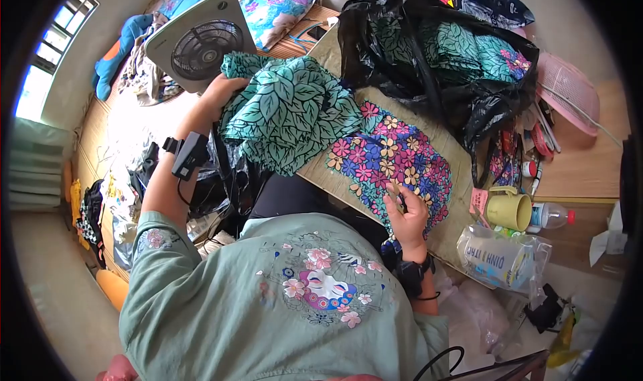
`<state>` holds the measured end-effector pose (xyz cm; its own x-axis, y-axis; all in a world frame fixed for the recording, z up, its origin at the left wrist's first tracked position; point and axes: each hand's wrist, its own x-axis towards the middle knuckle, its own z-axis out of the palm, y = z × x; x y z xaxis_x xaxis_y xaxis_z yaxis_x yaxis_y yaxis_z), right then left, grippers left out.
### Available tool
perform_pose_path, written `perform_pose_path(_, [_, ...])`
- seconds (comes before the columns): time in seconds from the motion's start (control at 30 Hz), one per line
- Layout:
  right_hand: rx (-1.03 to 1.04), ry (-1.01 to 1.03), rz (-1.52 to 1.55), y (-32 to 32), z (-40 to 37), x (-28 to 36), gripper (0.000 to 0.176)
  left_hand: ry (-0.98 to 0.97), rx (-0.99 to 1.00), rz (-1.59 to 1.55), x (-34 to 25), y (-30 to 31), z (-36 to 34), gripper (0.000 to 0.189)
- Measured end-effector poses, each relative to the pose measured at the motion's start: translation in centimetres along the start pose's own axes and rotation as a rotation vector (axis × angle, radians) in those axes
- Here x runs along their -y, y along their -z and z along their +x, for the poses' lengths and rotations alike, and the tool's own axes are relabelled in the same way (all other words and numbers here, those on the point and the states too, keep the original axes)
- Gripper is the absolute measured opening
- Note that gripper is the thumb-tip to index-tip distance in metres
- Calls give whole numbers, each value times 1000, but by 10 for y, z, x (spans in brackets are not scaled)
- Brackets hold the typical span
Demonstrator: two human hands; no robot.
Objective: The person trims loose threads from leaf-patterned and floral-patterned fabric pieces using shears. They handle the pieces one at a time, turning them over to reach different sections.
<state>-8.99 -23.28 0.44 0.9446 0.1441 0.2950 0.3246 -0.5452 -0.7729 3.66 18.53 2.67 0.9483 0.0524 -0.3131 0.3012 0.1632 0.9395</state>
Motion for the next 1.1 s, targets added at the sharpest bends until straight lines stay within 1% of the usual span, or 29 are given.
perform_pose_path(0.03, [1, -2, -3, 0, 0, 0, 25, -38, -6, -10, -6, -4, -2, 23])
perform_pose_path(0.07, [-5, 4, 2, -1, 1, 0, 25, -36, -4, -12, -16, -9, -5, 23])
perform_pose_path(0.13, [-14, 15, 12, -3, 0, 1, 25, 5, 119, -80, -46, -29, -18, 28])
perform_pose_path(0.17, [-11, 15, 10, -3, 0, 1, 25, 6, 119, -83, -59, -41, -24, 28])
perform_pose_path(0.23, [-17, 30, -4, -4, 1, 2, 26, -87, 373, -116, -77, -63, -33, 27])
perform_pose_path(0.27, [-21, 36, -13, -3, 1, 2, 26, -88, 374, -120, -80, -68, -32, 27])
perform_pose_path(0.37, [-28, 50, -27, -3, 0, -2, 26, -80, 461, -147, -85, -79, -26, 29])
perform_pose_path(0.43, [-34, 53, -32, -3, 0, -1, 26, -56, 470, -182, -82, -75, -23, 28])
perform_pose_path(0.53, [53, -78, -29, 1, -1, 4, 24, -5, 480, -253, -61, -58, -11, 28])
perform_pose_path(0.63, [41, -59, -9, -1, -1, 1, 25, 113, 104, 356, -12, -28, 22, 25])
perform_pose_path(0.67, [34, -52, 0, -1, -1, 0, 25, 114, 107, 359, -11, -23, 22, 25])
perform_pose_path(0.77, [35, -50, 13, -2, -2, 0, 25, 134, 249, 26, -4, -15, 17, 23])
perform_pose_path(0.97, [46, -43, 29, -1, -1, 1, 25, 172, 239, -111, 1, -17, 14, 22])
perform_pose_path(1.03, [50, -32, 20, 0, -1, 1, 26, 172, 257, -181, -3, -19, 10, 22])
perform_pose_path(1.1, [52, -24, 16, -1, 0, 1, 26, 141, 276, -176, -11, -24, 3, 22])
